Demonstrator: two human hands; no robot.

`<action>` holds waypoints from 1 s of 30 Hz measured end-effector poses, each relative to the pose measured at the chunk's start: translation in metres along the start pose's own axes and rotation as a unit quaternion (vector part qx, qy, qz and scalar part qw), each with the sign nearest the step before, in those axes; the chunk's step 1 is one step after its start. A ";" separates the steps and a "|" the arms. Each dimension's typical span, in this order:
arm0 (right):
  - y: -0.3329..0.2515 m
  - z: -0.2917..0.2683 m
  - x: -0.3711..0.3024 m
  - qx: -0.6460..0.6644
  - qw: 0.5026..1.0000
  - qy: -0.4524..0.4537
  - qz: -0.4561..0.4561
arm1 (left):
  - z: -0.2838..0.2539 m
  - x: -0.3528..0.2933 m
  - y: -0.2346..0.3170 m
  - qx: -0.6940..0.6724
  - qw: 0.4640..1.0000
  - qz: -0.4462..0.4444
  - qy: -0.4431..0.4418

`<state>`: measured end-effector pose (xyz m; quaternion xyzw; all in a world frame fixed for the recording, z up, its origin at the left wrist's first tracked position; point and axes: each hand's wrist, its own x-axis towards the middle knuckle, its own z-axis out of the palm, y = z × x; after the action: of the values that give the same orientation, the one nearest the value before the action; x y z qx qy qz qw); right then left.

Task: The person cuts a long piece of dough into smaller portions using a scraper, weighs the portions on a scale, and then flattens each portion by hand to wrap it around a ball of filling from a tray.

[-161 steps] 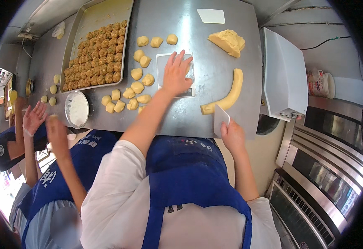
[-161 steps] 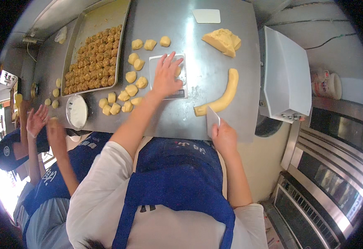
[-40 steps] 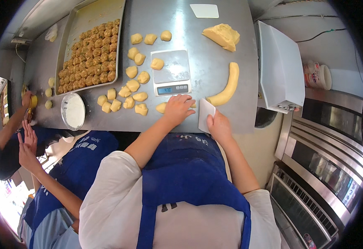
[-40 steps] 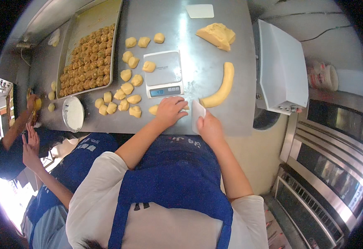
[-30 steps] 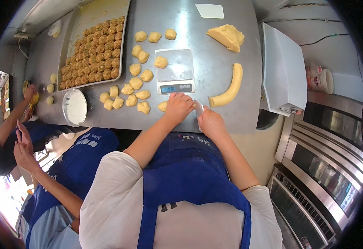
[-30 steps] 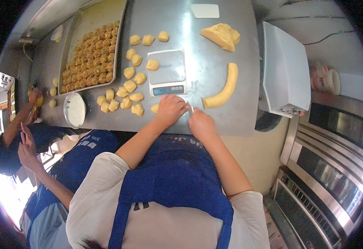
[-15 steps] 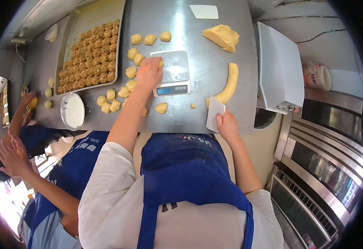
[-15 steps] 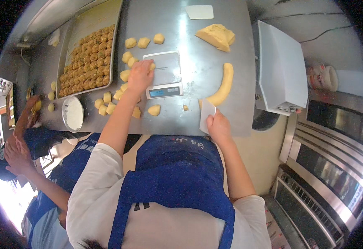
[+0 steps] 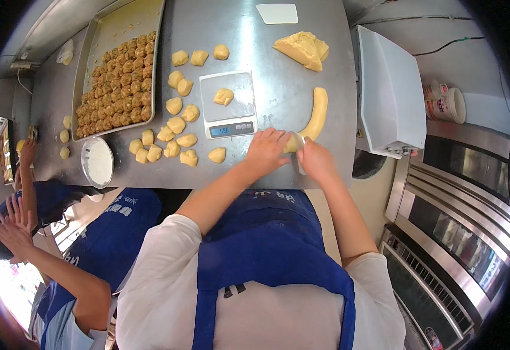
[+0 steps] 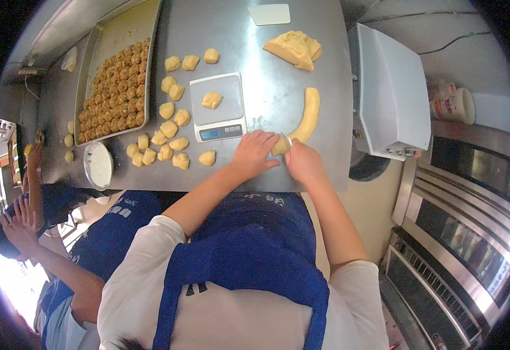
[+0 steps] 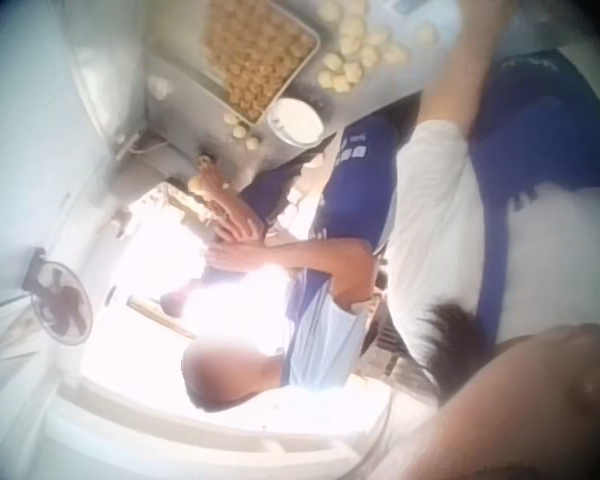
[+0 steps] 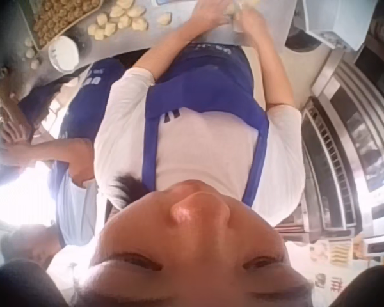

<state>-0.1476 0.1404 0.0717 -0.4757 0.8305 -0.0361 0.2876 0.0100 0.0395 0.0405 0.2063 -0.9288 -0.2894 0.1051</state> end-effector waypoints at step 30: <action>-0.014 0.033 -0.054 0.001 0.996 0.083 -0.027 | -0.088 0.062 -0.089 -0.043 0.965 -0.089 0.244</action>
<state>-0.0992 0.1835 0.0733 -0.4933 0.8381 -0.0838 0.2173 0.0115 -0.0983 0.0648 0.3480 -0.8394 -0.2785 0.3109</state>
